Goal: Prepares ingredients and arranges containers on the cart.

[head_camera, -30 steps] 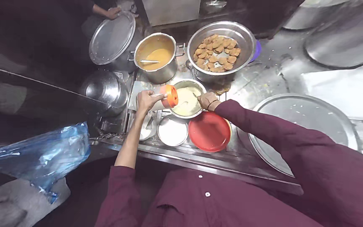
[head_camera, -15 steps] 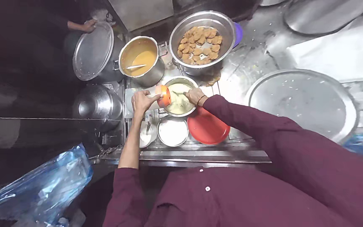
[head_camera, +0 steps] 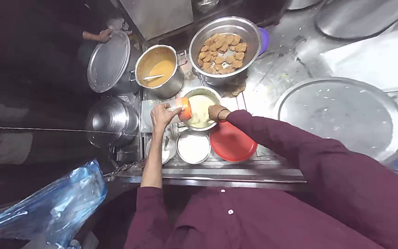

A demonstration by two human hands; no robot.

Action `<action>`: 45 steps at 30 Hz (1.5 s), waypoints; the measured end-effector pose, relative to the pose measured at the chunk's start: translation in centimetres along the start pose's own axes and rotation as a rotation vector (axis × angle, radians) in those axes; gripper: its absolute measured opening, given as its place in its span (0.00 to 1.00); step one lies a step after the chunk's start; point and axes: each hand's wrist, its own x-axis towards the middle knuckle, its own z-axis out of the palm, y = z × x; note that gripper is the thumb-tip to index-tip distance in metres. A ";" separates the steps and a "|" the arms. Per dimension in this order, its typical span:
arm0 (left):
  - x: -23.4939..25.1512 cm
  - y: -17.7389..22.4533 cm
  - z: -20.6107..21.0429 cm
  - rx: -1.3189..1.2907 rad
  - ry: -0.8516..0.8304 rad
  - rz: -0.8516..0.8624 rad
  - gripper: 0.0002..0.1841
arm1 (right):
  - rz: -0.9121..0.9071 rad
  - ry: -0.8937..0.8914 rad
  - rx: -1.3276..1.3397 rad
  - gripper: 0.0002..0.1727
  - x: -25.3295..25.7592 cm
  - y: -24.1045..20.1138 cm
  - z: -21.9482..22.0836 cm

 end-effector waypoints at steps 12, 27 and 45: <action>0.8 0.0 1.0 0.085 0.044 -0.015 0.35 | -0.400 0.222 -0.583 0.22 3.3 3.9 2.2; 1.7 1.3 0.5 0.190 -0.008 -0.041 0.39 | -0.090 0.220 0.105 0.16 1.6 -0.3 4.5; 0.9 0.9 0.9 0.148 -0.007 0.071 0.36 | -0.044 0.002 0.043 0.13 1.9 1.8 1.0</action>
